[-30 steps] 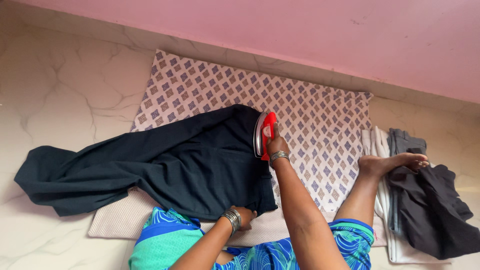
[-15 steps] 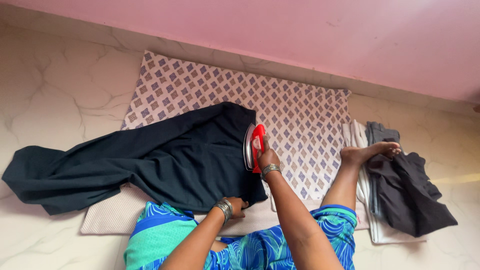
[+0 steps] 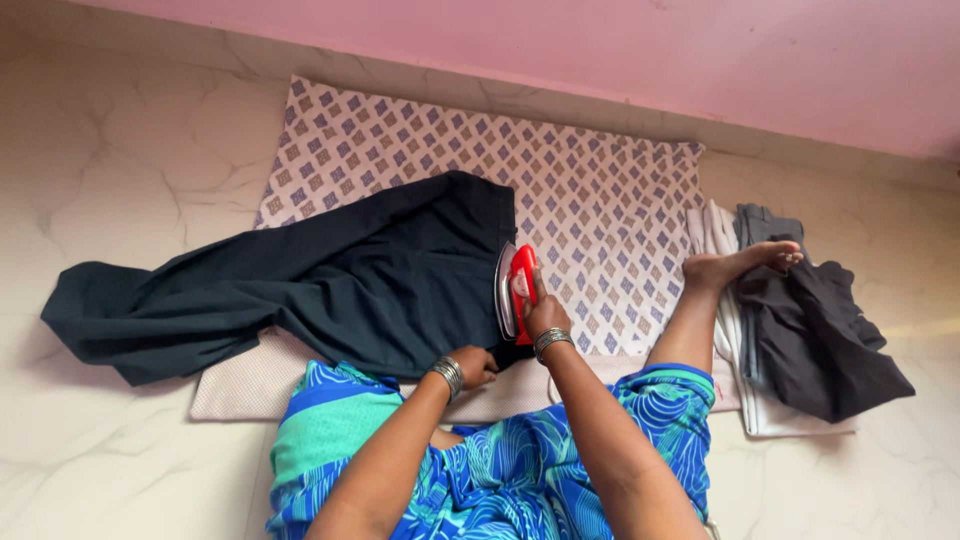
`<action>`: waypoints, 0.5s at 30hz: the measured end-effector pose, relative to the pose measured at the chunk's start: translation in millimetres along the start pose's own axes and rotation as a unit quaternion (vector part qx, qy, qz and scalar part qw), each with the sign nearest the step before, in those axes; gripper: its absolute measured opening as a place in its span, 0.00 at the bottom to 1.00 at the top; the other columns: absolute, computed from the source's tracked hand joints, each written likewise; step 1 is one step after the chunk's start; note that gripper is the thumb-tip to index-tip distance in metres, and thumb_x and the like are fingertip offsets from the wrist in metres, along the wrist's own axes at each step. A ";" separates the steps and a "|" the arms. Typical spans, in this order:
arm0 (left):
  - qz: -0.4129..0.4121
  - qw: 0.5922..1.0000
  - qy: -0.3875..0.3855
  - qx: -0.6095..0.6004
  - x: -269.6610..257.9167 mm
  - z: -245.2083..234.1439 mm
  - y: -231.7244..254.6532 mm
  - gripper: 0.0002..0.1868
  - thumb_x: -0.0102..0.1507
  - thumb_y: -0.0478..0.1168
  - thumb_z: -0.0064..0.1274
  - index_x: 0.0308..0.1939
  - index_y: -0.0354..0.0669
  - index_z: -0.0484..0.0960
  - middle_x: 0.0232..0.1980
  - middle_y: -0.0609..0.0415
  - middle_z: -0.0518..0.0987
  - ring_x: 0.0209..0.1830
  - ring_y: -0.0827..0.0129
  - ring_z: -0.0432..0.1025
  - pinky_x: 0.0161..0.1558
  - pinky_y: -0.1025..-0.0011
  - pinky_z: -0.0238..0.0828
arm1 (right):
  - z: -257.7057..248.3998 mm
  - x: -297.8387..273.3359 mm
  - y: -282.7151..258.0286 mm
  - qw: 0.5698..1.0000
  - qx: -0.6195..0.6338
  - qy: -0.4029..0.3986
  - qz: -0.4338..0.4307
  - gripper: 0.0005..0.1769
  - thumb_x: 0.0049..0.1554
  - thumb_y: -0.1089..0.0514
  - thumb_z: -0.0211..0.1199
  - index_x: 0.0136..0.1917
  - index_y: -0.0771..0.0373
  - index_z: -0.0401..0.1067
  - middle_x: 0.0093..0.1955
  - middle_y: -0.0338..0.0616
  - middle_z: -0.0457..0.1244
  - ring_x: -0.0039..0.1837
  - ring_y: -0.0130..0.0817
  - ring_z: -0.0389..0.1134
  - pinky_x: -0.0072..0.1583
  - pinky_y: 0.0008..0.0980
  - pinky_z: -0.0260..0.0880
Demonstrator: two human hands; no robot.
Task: The person irons a dark-colored jacket and then a pair of dark trousers on a patterned mat placed on the floor. They use a red electric iron to smooth out the wrinkles on both garments.
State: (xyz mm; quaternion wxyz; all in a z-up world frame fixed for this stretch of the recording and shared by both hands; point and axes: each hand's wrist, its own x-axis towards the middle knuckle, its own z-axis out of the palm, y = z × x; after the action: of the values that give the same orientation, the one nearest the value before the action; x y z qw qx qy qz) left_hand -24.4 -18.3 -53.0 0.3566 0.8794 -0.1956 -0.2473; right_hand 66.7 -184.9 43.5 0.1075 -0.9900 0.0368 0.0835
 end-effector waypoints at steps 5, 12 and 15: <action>-0.085 0.980 0.172 -0.051 -7.5 -18.4 10.6 0.11 0.62 0.46 0.56 0.43 0.48 0.88 0.46 0.49 0.85 0.49 0.54 0.79 0.53 0.59 0.74 | 4.1 -14.8 13.1 0.999 -0.012 0.016 -0.028 0.42 0.60 0.48 0.57 0.83 0.34 0.43 0.50 0.59 0.68 0.53 0.57 0.71 0.55 0.54 0.72; -0.120 0.961 0.249 0.027 -32.2 -30.2 22.4 0.17 0.59 0.44 0.61 0.53 0.53 0.83 0.58 0.53 0.76 0.64 0.56 0.67 0.66 0.55 0.63 | 3.9 -34.1 16.0 0.999 -0.014 0.011 -0.031 0.42 0.61 0.48 0.56 0.83 0.35 0.43 0.50 0.58 0.68 0.52 0.55 0.72 0.54 0.53 0.73; -0.152 0.972 0.171 0.047 -37.8 -32.6 27.5 0.30 0.58 0.45 0.63 0.64 0.57 0.76 0.67 0.51 0.69 0.70 0.55 0.61 0.69 0.51 0.57 | 1.9 -42.0 15.3 0.999 -0.013 0.018 -0.042 0.42 0.60 0.49 0.55 0.83 0.35 0.42 0.49 0.57 0.68 0.52 0.55 0.72 0.54 0.54 0.72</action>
State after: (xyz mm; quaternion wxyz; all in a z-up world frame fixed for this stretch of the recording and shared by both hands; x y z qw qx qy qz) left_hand -40.5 0.3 -1.6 0.3015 0.9438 -0.0073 -0.1353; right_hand 23.7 -197.1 45.8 0.0977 -0.9933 -0.0043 0.0615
